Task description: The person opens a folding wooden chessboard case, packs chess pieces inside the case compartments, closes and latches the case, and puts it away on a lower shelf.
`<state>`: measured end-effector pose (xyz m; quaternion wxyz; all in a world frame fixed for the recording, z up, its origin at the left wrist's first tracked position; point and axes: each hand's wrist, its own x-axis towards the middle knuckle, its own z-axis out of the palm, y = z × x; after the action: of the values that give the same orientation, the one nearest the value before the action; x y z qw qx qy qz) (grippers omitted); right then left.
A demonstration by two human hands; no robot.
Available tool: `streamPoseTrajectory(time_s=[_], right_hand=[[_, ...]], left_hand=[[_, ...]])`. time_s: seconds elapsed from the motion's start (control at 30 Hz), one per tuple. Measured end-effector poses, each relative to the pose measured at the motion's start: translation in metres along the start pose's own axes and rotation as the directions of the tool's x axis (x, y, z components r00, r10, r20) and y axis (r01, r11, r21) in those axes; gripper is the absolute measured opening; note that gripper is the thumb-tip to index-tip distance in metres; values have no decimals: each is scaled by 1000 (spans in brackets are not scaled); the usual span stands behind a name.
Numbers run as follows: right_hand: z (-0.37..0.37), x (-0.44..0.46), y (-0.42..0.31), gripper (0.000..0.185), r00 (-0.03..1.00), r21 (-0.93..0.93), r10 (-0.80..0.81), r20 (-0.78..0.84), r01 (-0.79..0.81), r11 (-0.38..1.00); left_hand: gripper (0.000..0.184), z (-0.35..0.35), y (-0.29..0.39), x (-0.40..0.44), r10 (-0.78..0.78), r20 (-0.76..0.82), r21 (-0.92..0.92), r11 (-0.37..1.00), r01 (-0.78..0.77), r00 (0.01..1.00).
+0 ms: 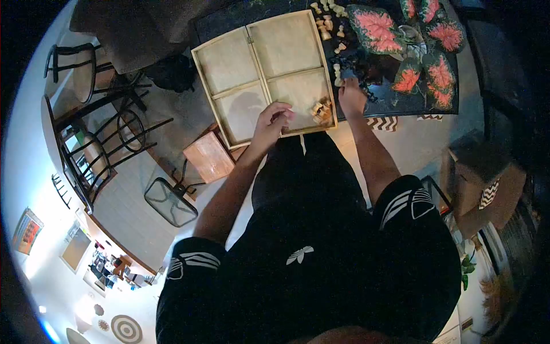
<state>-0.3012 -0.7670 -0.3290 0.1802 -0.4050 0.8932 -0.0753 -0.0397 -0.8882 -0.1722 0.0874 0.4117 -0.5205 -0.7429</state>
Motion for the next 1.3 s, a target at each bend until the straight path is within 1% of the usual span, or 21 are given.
streamPoseTrajectory(time_s=[0.03, 0.07, 0.13, 0.17, 0.23, 0.3, 0.37, 0.43, 0.47, 0.53, 0.63, 0.7, 0.77, 0.93, 1.03, 1.1, 1.13, 1.17, 1.23, 1.27, 1.3], right_hand=[[-2, -5, -3, 29, 991, 35, -94, -100, 98, 995], [-2, -12, -6, 29, 990, 29, -96, -103, 99, 995], [-11, -23, -30, 33, 990, 187, -122, 65, 108, 976], [-5, -20, -33, 33, 991, 176, -116, 65, 103, 979], [17, -19, -31, 42, 893, 242, -421, 160, 378, 893], [18, -16, -36, 43, 908, 334, -395, 140, 333, 882], [11, -11, -42, 45, 925, 433, -364, 113, 284, 856], [20, 9, -37, 45, 991, 385, -119, 66, 85, 919], [22, 17, -33, 45, 991, 386, -118, 70, 82, 919], [20, 34, -27, 38, 979, 343, 67, -194, 4, 939], [25, 52, -21, 29, 982, 297, 143, -125, -101, 950], [25, 61, -20, 26, 987, 229, 83, -138, -50, 972], [22, 66, -22, 29, 986, 242, 166, 6, -163, 956], [15, 75, -27, 29, 958, 178, 157, 239, -202, 963], [14, 70, -20, 26, 984, 195, 110, 141, -136, 971], [12, 65, -22, 23, 967, 230, -63, -249, 122, 966], [9, 62, -25, 25, 936, 306, -111, -333, 219, 926], [8, 56, -28, 25, 941, 313, -122, -316, 225, 923], [-5, 42, -38, 28, 933, 418, -296, -204, 356, 836], [8, 38, -42, 34, 969, 442, -247, -13, 227, 868], [5, 30, -48, 34, 970, 436, -244, -6, 222, 872]], left_hand=[[20, 5, 1, 2, 28, -91, -49, 998, -33, 995], [20, 10, 1, 2, 33, -89, -54, 998, -38, 995], [21, 20, -1, 5, 11, -256, -206, 976, -66, 967], [21, 23, -2, 6, 9, -248, -216, 974, -64, 969], [20, 26, -2, 4, -30, -227, -278, 960, -35, 973], [20, 22, -1, 2, 6, -214, -279, 958, -67, 977], [19, 16, -1, 2, -33, -294, -262, 964, -48, 955], [18, 13, 2, 1, -48, -318, -290, 956, -49, 947], [19, 11, 2, 1, -64, -319, -274, 961, -27, 945], [21, 9, 7, 1, -83, -328, -259, 966, -5, 941], [20, 7, 12, 0, -87, -375, -249, 969, -10, 923], [20, 5, 12, 1, -82, -374, -250, 968, -16, 924], [20, 6, 10, 3, -66, -376, -243, 970, -30, 924], [19, 9, 9, 5, -58, -357, -251, 967, -36, 932], [20, 8, 6, 6, -26, -358, -233, 970, -62, 933], [20, 7, 5, 7, -21, -352, -231, 971, -65, 936], [19, 7, 5, 7, -12, -355, -236, 969, -78, 935], [19, 8, 5, 7, -24, -372, -239, 969, -70, 928], [18, 10, 5, 10, -7, -367, -271, 957, -100, 930], [17, 12, 5, 12, -4, -359, -277, 956, -102, 933], [17, 14, 4, 13, -12, -356, -284, 954, -96, 934]])
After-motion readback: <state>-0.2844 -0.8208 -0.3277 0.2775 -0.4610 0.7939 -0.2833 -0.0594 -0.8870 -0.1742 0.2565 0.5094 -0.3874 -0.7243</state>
